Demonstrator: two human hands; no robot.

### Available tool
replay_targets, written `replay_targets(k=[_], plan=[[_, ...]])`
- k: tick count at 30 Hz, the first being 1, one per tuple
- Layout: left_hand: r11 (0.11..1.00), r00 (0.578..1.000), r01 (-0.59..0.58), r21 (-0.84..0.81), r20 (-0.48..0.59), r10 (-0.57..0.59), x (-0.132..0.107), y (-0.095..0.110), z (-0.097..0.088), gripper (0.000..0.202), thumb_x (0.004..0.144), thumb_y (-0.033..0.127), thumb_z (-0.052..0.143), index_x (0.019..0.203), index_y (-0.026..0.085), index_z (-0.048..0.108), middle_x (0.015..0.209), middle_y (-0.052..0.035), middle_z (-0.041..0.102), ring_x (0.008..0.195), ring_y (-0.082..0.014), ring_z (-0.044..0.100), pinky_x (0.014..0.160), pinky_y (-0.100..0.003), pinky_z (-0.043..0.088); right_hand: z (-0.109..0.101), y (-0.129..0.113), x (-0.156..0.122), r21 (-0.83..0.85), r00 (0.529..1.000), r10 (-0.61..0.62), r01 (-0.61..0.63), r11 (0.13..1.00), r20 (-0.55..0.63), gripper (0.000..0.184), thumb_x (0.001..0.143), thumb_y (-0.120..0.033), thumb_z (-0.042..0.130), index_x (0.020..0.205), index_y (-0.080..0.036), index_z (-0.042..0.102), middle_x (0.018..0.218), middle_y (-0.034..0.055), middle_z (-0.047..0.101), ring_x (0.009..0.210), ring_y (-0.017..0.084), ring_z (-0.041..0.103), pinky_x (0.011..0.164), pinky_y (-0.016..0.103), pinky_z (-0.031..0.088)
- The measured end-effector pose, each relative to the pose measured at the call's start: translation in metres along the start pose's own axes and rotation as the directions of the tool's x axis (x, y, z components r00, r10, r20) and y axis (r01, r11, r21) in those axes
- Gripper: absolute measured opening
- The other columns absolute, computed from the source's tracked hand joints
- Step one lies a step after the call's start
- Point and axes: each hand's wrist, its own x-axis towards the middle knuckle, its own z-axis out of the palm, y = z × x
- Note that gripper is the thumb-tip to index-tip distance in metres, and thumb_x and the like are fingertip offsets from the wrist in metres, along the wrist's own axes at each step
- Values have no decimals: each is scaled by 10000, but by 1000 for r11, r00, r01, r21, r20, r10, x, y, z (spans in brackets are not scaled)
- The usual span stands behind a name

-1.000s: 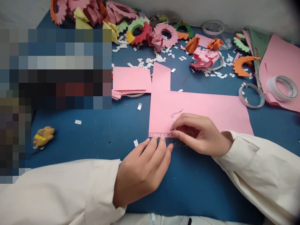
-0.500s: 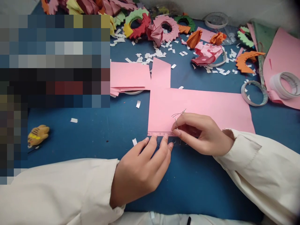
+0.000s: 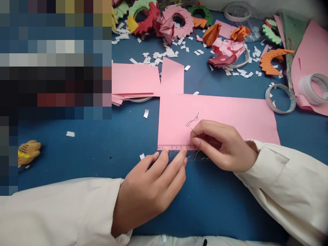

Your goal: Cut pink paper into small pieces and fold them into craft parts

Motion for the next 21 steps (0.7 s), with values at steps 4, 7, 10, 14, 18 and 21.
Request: replay_targets(k=[4,7,10,14,18,21], plan=[[1000,1000,6,-6,28,-5,2,0,1,296,920,125,401,1028,152,675,1198,-49,649,913,-244,613,697,-366,432,-1,0,0,-14,1000,-12,12,1000,-9,76,843,-102,485,815,-149,537,691,11,524,590,70,439,541,190,377],[1000,999,13,-19,41,-12,3,0,1,293,913,117,402,1011,160,675,1195,-45,651,902,-241,610,688,-362,427,-1,0,0,-31,1000,-14,14,999,-12,81,845,-101,482,815,-154,534,695,14,524,605,75,448,558,193,386],[1000,998,22,-14,54,-21,3,-1,1,297,911,121,395,1010,170,671,1216,-39,639,892,-240,604,678,-363,420,-1,1,-1,-44,1000,-13,13,999,-5,84,852,-111,478,820,-162,537,693,14,525,601,80,446,553,201,385],[1000,998,14,-11,53,-13,2,0,1,305,914,121,380,1002,171,667,1216,-39,639,876,-236,594,676,-365,407,-2,1,-6,-70,1000,2,-3,998,-25,76,856,-126,486,825,-164,543,671,4,514,555,70,422,507,197,360],[1000,999,11,-18,46,-10,1,0,1,288,920,135,388,1015,164,658,1234,-45,627,884,-243,589,689,-372,399,-4,0,-11,-70,999,-3,1,998,-32,59,851,-122,517,859,-167,554,668,-1,519,540,62,421,491,190,358],[1000,999,3,-26,47,-1,0,-1,1,287,923,136,384,1017,162,654,1235,-46,626,881,-244,587,697,-374,393,-5,1,-13,-65,1000,-8,7,998,-22,80,852,-106,503,872,-167,552,682,11,531,563,73,439,505,199,372]])
